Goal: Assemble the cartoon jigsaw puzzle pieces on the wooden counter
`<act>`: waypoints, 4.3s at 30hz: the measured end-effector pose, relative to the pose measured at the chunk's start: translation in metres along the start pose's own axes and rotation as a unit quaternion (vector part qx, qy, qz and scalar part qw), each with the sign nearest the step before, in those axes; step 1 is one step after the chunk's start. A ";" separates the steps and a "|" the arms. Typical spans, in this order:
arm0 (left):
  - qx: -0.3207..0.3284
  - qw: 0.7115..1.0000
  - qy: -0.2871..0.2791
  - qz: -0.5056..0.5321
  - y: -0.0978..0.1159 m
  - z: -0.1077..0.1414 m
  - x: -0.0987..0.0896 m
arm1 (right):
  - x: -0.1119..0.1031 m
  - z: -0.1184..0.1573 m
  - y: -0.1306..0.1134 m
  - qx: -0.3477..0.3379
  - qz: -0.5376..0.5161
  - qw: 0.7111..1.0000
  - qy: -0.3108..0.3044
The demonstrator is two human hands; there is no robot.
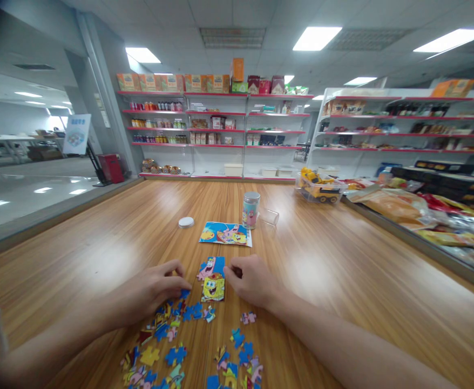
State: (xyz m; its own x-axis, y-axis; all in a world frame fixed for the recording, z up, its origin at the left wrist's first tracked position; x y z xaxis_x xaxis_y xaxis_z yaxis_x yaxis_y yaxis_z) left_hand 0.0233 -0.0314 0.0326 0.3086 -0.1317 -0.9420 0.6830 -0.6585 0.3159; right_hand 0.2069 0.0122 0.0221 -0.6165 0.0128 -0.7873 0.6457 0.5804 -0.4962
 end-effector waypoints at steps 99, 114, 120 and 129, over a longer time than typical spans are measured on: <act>0.072 0.995 -0.072 0.011 0.028 0.006 0.009 | 0.000 -0.009 0.016 0.057 -0.123 0.983 -0.123; 0.060 0.993 -0.105 0.001 0.035 0.003 0.018 | 0.000 -0.005 -0.005 0.073 -0.237 0.968 -0.025; 0.061 0.990 -0.127 -0.009 0.037 0.002 0.022 | 0.004 -0.001 -0.018 0.068 -0.188 0.979 -0.026; 0.070 0.991 -0.112 -0.007 0.035 0.002 0.023 | -0.007 -0.002 -0.022 -0.018 -0.090 0.996 0.013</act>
State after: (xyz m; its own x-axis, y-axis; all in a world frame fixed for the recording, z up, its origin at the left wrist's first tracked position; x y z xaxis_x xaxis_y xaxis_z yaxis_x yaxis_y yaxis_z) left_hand 0.0531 -0.0591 0.0223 0.1332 -0.2729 -0.9528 0.5831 -0.7558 0.2980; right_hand 0.1961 0.0007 0.0388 -0.7330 -0.0728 -0.6764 0.5072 0.6040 -0.6147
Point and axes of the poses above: each hand's wrist, its own z-axis away from the middle knuckle, its own x-axis out of the palm, y = z × x, the point moved 8 cm from there along -z, towards the middle knuckle, and after that the axes turned 1 degree about y, right-handed, at the moved point
